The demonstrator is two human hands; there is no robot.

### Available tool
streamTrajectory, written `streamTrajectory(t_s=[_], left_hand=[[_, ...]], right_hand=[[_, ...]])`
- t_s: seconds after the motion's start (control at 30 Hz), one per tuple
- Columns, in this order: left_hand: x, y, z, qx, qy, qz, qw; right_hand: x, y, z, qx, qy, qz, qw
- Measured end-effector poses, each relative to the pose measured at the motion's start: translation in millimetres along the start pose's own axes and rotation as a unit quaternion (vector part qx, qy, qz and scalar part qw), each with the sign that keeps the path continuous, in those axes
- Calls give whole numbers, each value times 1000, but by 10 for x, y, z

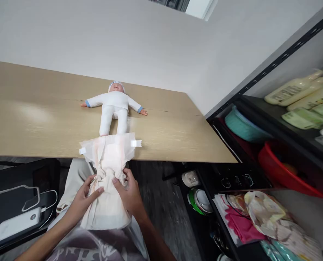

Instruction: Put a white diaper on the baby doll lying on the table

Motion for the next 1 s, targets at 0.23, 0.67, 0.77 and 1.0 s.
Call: streamTrajectory(t_s=[0.23,0.67,0.77,1.0], left_hand=[[-70,190,-9,-17,5,-20,1000],[-89,95,-147,9,32,101,994],[-206,160,-134,8,55,140,989],[-357,140,-44,98,105,297,944]], right_hand=[[-188,-116,-76,-97,-144,-237,956],[501,357,802,-256,61,-425,866],[546,211,860,-244,74,-443,859],[529,156,853,-248,75,-457,851]])
Point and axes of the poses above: each hand's wrist, its own z-axis towards the middle knuckle, its own x-axis out of the palm, y = z × x, the point moved 3 cm from there along z, towards the middle knuckle, and after that the axes turned 1 degree about y, right-handed, at the moved point
